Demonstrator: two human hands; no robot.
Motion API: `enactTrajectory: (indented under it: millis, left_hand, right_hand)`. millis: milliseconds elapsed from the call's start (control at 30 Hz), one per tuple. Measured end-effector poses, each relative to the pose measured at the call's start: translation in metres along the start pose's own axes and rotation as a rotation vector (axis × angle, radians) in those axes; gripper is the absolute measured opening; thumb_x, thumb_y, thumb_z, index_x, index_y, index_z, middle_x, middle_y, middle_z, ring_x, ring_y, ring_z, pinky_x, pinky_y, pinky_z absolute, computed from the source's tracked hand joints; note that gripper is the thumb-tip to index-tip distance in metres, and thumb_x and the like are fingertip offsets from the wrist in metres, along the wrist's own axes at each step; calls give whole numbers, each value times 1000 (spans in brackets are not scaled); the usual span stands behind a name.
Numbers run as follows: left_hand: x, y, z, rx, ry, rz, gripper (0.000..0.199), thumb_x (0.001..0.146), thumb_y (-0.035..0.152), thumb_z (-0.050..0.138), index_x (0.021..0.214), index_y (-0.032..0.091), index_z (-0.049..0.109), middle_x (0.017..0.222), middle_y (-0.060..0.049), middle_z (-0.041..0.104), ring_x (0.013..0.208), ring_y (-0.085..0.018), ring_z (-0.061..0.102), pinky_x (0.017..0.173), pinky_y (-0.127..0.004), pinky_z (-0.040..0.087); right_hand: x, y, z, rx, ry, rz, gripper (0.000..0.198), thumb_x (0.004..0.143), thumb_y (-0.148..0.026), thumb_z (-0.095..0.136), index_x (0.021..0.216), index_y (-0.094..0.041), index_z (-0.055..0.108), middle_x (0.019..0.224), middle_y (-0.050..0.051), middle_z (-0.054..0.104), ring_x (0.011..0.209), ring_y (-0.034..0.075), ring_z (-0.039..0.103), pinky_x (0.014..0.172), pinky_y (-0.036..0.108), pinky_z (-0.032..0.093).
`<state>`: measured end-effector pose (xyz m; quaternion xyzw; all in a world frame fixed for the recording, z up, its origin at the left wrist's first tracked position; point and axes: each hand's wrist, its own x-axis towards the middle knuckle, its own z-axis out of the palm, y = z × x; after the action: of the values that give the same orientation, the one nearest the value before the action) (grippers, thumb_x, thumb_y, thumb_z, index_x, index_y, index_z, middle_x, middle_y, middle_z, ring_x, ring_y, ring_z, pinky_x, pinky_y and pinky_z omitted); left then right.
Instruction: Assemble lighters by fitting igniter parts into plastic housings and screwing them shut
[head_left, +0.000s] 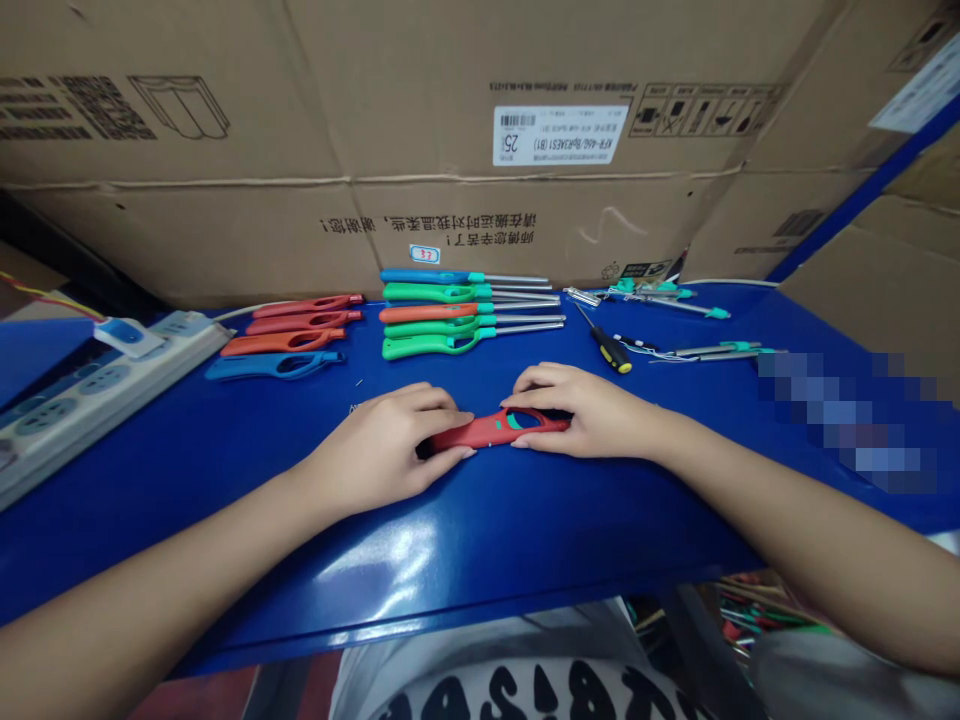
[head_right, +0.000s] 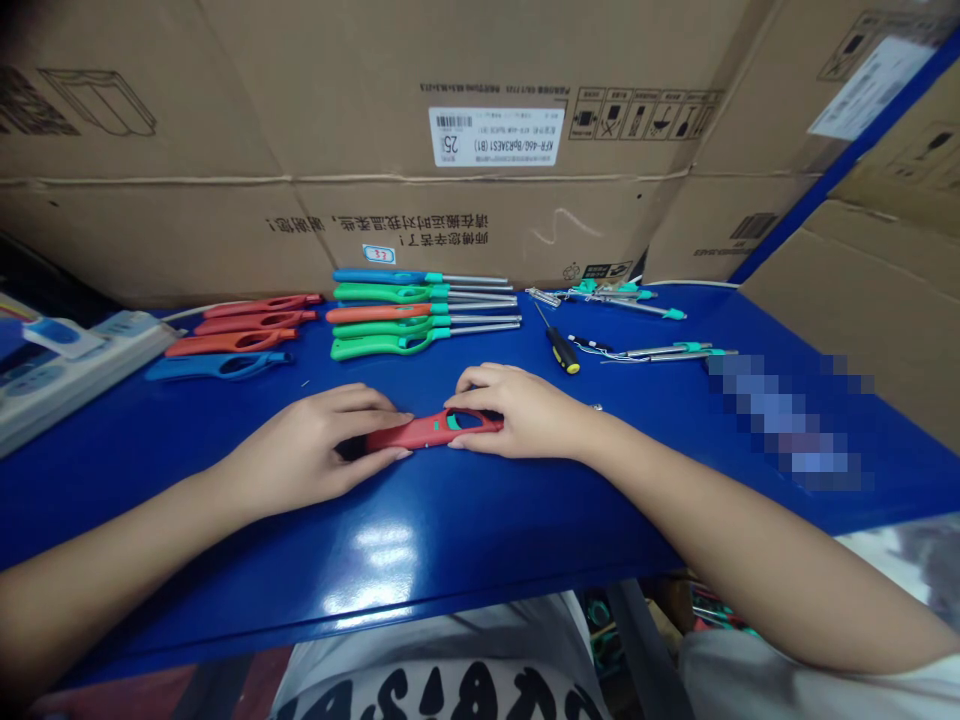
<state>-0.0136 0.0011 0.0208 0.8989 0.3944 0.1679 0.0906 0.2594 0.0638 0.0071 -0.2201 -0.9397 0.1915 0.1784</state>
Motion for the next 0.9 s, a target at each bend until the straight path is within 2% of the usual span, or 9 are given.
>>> enactTrajectory:
  millis: [267, 400, 567, 767, 900]
  left_hand:
    - [-2, 3, 5, 170, 29, 49, 32, 94, 26, 61, 122, 13, 71, 104, -10, 72, 96, -26, 68, 81, -38, 59]
    - [-2, -2, 8, 171, 86, 65, 31, 96, 24, 59, 122, 11, 70, 108, -10, 73, 98, -26, 70, 85, -39, 59]
    - [0, -1, 7, 79, 102, 53, 27, 101, 30, 54, 115, 14, 71, 102, -9, 74, 92, -23, 71, 82, -35, 58]
    - [-2, 2, 4, 51, 112, 74, 26, 102, 28, 53, 111, 12, 71, 94, -9, 73, 87, -23, 69, 77, -35, 56]
    - [-2, 4, 3, 108, 95, 8, 24, 101, 28, 52, 110, 15, 70, 98, -8, 72, 87, -23, 69, 74, -34, 55]
  right_hand:
    - [-2, -8, -7, -286, -99, -20, 46, 86, -31, 67, 130, -16, 68, 123, 14, 67, 105, 29, 66, 91, 44, 50]
    - [-3, -4, -8, -342, -35, -70, 35, 94, -34, 61, 122, -16, 71, 111, 12, 73, 96, 26, 68, 84, 39, 50]
    - [-6, -4, -9, -302, 50, -92, 29, 101, -37, 54, 102, -15, 71, 90, 8, 75, 81, 21, 68, 74, 32, 48]
    - [-8, -11, -8, -408, 101, -113, 32, 103, -39, 48, 93, -16, 68, 83, 6, 72, 74, 19, 65, 71, 32, 44]
    - [-7, -11, -7, -429, 127, -99, 32, 104, -40, 49, 96, -16, 69, 88, 7, 75, 76, 19, 66, 72, 32, 43]
